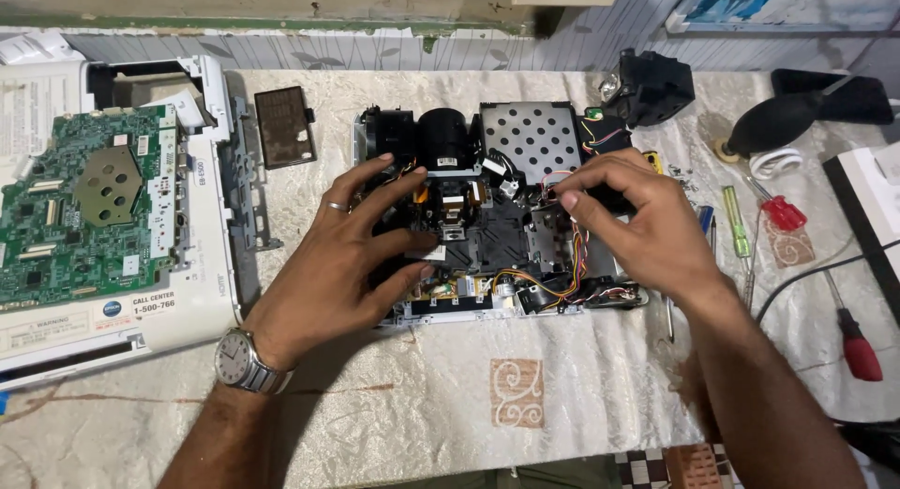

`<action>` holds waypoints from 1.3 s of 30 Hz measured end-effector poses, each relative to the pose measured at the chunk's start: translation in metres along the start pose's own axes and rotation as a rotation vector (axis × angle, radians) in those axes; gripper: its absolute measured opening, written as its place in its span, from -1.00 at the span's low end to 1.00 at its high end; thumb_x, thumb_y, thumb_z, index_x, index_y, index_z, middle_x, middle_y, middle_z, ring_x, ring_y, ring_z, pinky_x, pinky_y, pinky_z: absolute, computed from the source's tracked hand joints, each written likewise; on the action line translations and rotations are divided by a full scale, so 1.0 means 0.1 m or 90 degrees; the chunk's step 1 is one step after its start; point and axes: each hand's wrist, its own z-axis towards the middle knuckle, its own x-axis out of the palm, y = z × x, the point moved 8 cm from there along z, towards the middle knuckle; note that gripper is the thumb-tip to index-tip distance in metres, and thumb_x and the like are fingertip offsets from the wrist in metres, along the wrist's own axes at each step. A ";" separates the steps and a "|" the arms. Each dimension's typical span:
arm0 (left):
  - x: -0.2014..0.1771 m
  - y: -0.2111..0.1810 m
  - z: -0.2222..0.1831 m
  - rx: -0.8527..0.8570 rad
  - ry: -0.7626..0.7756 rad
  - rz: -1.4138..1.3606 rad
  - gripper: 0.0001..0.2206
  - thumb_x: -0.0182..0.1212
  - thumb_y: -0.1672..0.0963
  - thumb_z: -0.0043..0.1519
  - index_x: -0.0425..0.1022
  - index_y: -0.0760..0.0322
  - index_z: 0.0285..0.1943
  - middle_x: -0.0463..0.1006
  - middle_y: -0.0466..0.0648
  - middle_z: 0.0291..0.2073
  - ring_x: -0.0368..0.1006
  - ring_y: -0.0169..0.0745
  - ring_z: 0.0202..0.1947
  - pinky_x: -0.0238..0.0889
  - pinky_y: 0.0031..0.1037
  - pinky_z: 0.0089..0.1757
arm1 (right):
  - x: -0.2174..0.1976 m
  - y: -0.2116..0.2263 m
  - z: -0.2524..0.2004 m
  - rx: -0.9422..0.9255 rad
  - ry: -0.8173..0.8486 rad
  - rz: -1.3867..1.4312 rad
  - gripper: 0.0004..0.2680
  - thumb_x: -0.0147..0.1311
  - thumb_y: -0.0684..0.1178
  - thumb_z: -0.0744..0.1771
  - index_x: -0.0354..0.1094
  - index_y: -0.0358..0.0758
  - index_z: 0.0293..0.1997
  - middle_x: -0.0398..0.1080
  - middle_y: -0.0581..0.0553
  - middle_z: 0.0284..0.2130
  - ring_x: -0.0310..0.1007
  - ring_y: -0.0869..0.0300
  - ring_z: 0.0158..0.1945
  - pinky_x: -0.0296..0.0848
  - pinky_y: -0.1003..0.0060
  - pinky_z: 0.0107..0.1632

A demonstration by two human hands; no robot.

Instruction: Disassembling and repairing the internal components of a digital projector, including unscrewing parts and managing circuit boards.

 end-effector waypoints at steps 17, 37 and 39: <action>-0.05 -0.14 0.02 0.059 -0.149 0.018 -0.79 0.22 0.03 0.29 0.61 0.15 -0.01 0.32 0.03 0.37 -0.02 0.17 0.45 0.01 0.19 0.32 | -0.01 0.03 0.09 0.184 0.106 0.002 -0.72 0.07 0.04 0.34 0.29 -0.06 0.17 0.41 -0.10 0.17 0.41 0.09 0.24 0.38 -0.01 0.26; 0.66 -0.35 1.02 -0.033 -0.098 0.012 -0.64 0.30 0.23 0.12 0.32 0.23 0.08 0.56 0.05 -0.33 0.37 0.09 -0.05 0.12 -0.13 -0.07 | -0.07 0.19 -0.03 0.116 0.153 0.202 -0.61 0.18 -0.21 0.27 0.26 -0.22 0.26 0.55 -0.06 -0.38 0.34 0.25 -0.39 0.28 0.39 -0.25; 0.62 -0.41 1.00 -0.026 -0.103 0.001 -0.67 0.20 0.26 0.16 0.31 0.23 0.10 0.57 0.03 -0.37 0.39 0.09 -0.08 0.11 -0.15 -0.09 | -0.04 0.11 -0.04 0.118 0.163 0.239 -0.62 0.14 -0.16 0.31 0.23 -0.26 0.29 0.54 -0.08 -0.37 0.35 0.24 -0.38 0.29 0.39 -0.26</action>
